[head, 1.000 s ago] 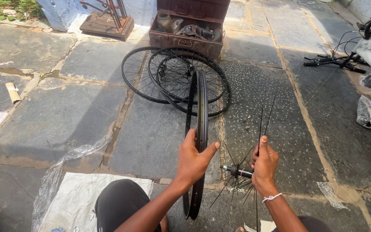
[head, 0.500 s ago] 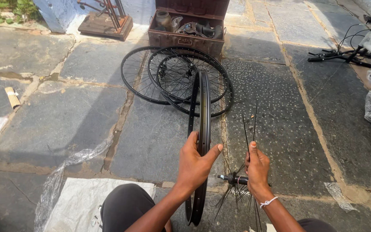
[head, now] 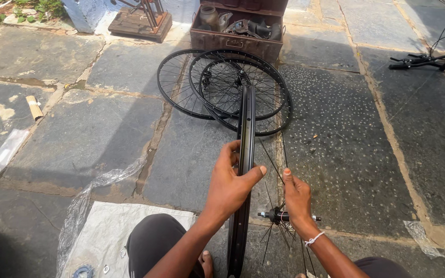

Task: The person builds a bicycle wheel by inserting spokes into a hub and then threading them through a rim one by one.

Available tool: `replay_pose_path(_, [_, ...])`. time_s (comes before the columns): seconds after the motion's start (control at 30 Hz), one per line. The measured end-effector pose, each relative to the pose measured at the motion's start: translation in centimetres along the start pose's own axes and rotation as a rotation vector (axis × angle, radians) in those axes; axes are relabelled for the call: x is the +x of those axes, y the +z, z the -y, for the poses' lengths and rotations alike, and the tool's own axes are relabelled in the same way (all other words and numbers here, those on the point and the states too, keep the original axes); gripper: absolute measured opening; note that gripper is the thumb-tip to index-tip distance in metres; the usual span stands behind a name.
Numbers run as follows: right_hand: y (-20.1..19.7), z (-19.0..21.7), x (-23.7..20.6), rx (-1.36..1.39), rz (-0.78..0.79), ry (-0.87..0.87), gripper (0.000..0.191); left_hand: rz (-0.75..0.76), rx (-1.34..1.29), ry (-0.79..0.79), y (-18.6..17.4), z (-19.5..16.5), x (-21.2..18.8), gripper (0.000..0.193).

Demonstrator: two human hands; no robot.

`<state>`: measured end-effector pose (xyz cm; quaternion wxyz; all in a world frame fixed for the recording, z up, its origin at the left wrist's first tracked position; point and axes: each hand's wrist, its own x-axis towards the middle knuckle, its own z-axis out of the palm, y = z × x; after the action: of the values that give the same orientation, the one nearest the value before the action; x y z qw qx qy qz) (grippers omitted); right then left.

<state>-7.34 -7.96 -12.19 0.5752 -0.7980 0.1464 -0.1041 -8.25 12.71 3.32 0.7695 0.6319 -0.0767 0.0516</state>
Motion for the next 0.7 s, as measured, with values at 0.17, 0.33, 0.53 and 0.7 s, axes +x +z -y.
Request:
replay_pose_path(0.17, [1.0, 0.2, -0.8, 0.016, 0.109, 0.076, 0.062, 0.0, 0.186, -0.075, -0.3, 0.3, -0.3, 0.034])
replay_pose_path(0.33, [1.3, 0.0, -1.8, 0.01, 0.198, 0.013, 0.062, 0.019, 0.188, -0.096, -0.5, 0.7, -0.5, 0.032])
replay_pose_path(0.53, [1.4, 0.1, -2.0, 0.087, 0.228, 0.051, 0.061, 0.069, 0.031, -0.129, -0.8, 0.6, -0.5, 0.036])
replay_pose_path(0.7, [1.2, 1.1, -1.9, 0.156, 0.254, -0.002, 0.058, 0.15, -0.041, -0.129, -0.4, 0.4, -1.3, 0.04])
